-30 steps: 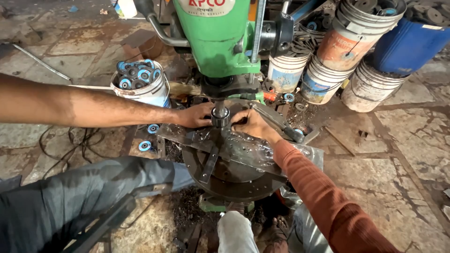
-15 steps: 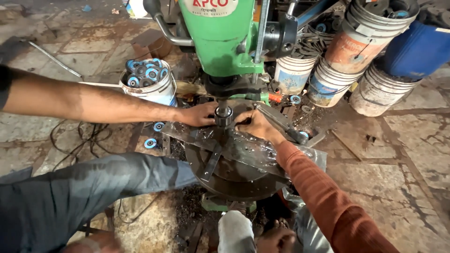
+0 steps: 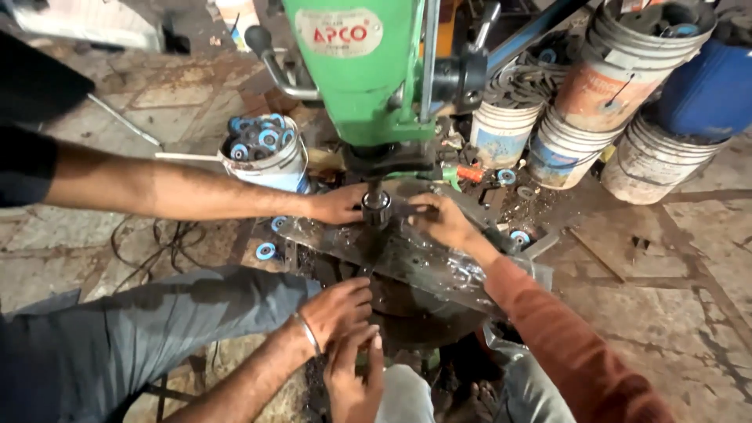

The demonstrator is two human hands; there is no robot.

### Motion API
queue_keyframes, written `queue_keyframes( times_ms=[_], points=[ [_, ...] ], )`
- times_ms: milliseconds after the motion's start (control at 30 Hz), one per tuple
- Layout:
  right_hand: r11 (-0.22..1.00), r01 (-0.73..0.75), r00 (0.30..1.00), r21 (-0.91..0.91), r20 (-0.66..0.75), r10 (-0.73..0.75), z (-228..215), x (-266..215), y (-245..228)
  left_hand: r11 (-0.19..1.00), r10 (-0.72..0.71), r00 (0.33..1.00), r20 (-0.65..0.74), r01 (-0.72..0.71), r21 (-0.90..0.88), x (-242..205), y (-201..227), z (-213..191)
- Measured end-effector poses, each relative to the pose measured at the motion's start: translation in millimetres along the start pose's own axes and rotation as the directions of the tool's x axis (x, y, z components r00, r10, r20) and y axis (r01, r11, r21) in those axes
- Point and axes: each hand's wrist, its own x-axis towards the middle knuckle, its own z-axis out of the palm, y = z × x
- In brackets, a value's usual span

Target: Drilling multiple holes into a metal plate using a drill press.

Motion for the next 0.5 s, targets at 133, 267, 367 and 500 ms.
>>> queue_keyframes(
  times_ms=[133,267,367,500],
  points=[
    [0.908,0.312,0.902,-0.281,-0.211,-0.376,-18.0,-23.8,-29.3,0.869,-0.486,0.775,-0.404,0.477,-0.13,24.9,132.5,-25.3],
    [0.825,0.344,0.748,-0.448,-0.4,-0.529,-64.4,-11.9,-74.4,0.627,-0.727,0.352,-0.589,0.691,-0.36,74.8,124.6,-73.0],
    [0.856,0.267,0.617,-0.442,-0.604,-0.505,-115.0,19.0,-86.0,0.595,-0.715,0.391,-0.58,0.776,-0.21,73.5,110.8,-68.0],
    [0.688,0.301,0.549,-0.66,-0.47,-0.691,-182.1,77.5,-94.9,0.9,-0.434,0.804,-0.407,0.368,-0.232,31.7,40.1,-19.4]
  ],
)
